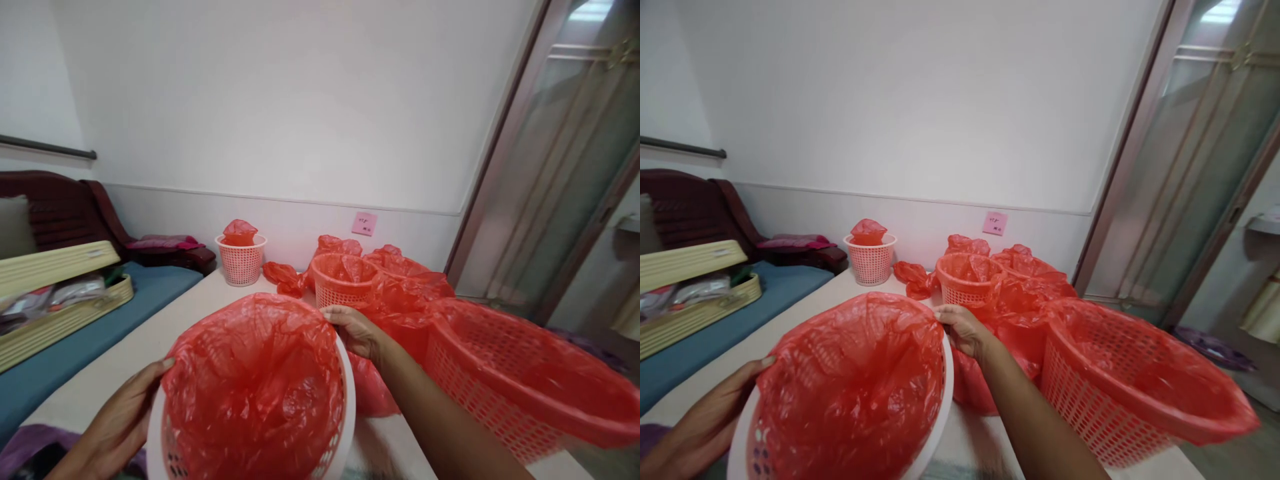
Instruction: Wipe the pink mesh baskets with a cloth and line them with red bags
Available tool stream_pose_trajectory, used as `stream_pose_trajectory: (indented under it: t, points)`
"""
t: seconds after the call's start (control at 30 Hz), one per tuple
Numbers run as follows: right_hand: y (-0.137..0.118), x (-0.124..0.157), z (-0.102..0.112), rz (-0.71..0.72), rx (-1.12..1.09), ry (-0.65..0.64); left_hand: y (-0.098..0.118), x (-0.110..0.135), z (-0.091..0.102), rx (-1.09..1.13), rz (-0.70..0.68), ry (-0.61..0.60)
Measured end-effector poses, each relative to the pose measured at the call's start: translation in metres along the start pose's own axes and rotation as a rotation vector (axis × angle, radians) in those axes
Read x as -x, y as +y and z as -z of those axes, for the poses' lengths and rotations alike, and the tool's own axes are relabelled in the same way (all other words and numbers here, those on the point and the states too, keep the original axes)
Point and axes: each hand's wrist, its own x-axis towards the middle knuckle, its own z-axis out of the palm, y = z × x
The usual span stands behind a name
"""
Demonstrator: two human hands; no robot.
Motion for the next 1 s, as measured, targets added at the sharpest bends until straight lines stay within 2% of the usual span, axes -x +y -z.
stream_pose_trajectory:
  t: [0.13,0.33,0.47,0.6,0.77,0.9,1.0]
  points:
    - [0.012,-0.007,0.0,0.037,-0.11,0.024,0.004,-0.008,0.001,-0.05,-0.076,-0.041]
    - [0.036,-0.016,-0.007,0.037,-0.194,0.074,0.006,-0.022,0.016,-0.032,0.006,-0.043]
    - [0.048,-0.019,-0.012,0.033,-0.201,0.089,0.011,-0.023,0.021,-0.064,-0.006,-0.015]
    - [0.056,-0.017,-0.004,0.029,-0.158,0.137,0.017,-0.02,0.017,-0.118,-0.074,0.053]
    - [0.047,-0.009,0.006,0.079,-0.062,0.218,0.013,-0.021,0.004,-0.128,-0.123,0.035]
    - [0.032,-0.011,0.004,0.128,0.055,0.282,0.003,-0.023,-0.007,-0.137,-0.183,-0.002]
    - [0.025,-0.017,0.002,0.14,0.146,0.319,-0.004,-0.023,-0.006,-0.15,-0.213,0.013]
